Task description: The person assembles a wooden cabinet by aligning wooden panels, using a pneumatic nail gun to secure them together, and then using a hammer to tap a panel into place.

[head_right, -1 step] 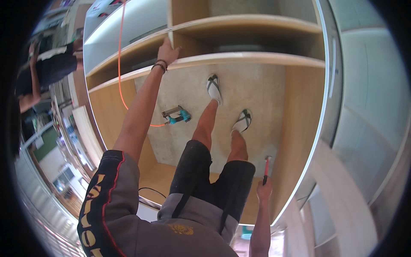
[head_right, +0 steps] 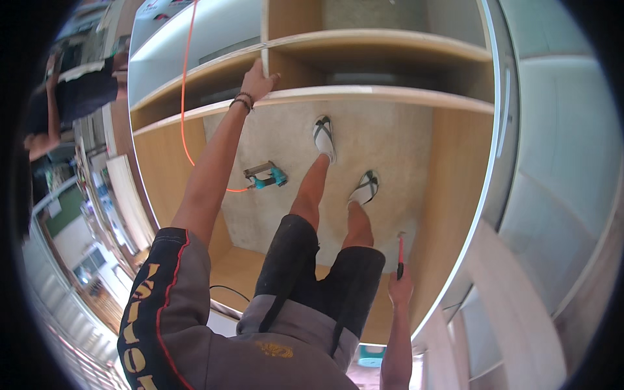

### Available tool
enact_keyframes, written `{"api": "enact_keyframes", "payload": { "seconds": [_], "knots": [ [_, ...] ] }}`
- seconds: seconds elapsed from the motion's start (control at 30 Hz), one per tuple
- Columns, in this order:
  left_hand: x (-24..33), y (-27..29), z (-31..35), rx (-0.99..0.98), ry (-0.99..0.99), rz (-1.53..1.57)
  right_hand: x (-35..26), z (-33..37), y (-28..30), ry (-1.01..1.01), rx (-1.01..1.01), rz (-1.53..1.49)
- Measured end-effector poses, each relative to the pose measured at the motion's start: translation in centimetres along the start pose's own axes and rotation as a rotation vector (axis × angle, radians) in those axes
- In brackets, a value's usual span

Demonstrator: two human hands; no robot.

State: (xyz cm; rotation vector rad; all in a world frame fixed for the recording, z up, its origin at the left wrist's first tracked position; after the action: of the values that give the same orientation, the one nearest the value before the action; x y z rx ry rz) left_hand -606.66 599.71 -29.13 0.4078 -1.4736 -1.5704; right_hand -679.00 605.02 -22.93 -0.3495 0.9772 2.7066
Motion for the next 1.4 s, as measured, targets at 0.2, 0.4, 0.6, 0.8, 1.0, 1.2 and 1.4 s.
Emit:
{"api": "enact_keyframes", "payload": {
  "seconds": [0.2, 0.4, 0.6, 0.8, 1.0, 1.2, 1.4],
  "knots": [
    [0.9, 1.3, 3.8, -0.013, 0.101, 0.213, -24.3, -6.2, 12.2, 0.361, -0.076, 0.158],
    [0.8, 0.5, 5.2, 0.295, 0.218, -0.024, -50.0, -6.8, 15.0, 0.83, -0.093, 0.519],
    [0.3, -0.1, 4.2, 0.175, 0.304, 0.117, -70.3, -8.8, 7.5, 1.284, -0.183, 0.976],
    [0.1, 0.1, 2.6, 0.022, 0.339, 0.217, -82.6, -11.6, -3.1, 1.626, -0.266, 1.587],
    [-0.6, 1.1, 2.0, -0.123, 0.272, 0.252, -86.1, -6.7, -7.9, 1.308, -0.267, 1.942],
    [-1.3, 0.6, 2.1, -0.118, 0.218, 0.284, -85.5, -7.2, -8.3, 1.497, -0.237, 1.868],
    [-1.1, 0.6, 1.8, -0.129, 0.2, 0.257, -84.4, -8.1, -7.0, 1.474, -0.315, 1.938]
  ]
}}
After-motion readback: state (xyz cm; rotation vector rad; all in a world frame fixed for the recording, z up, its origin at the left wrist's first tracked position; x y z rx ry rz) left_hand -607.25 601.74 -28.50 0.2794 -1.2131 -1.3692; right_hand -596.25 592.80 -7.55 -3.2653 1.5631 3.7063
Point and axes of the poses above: each hand's wrist, its own z-axis away from the middle knuckle, its own y-axis out of the back of the hand, x = y × z, the point moved 3 cm from there along -z, towards the middle knuckle, and after that the axes turned 2 degrees about x, right-handed, at the moved point
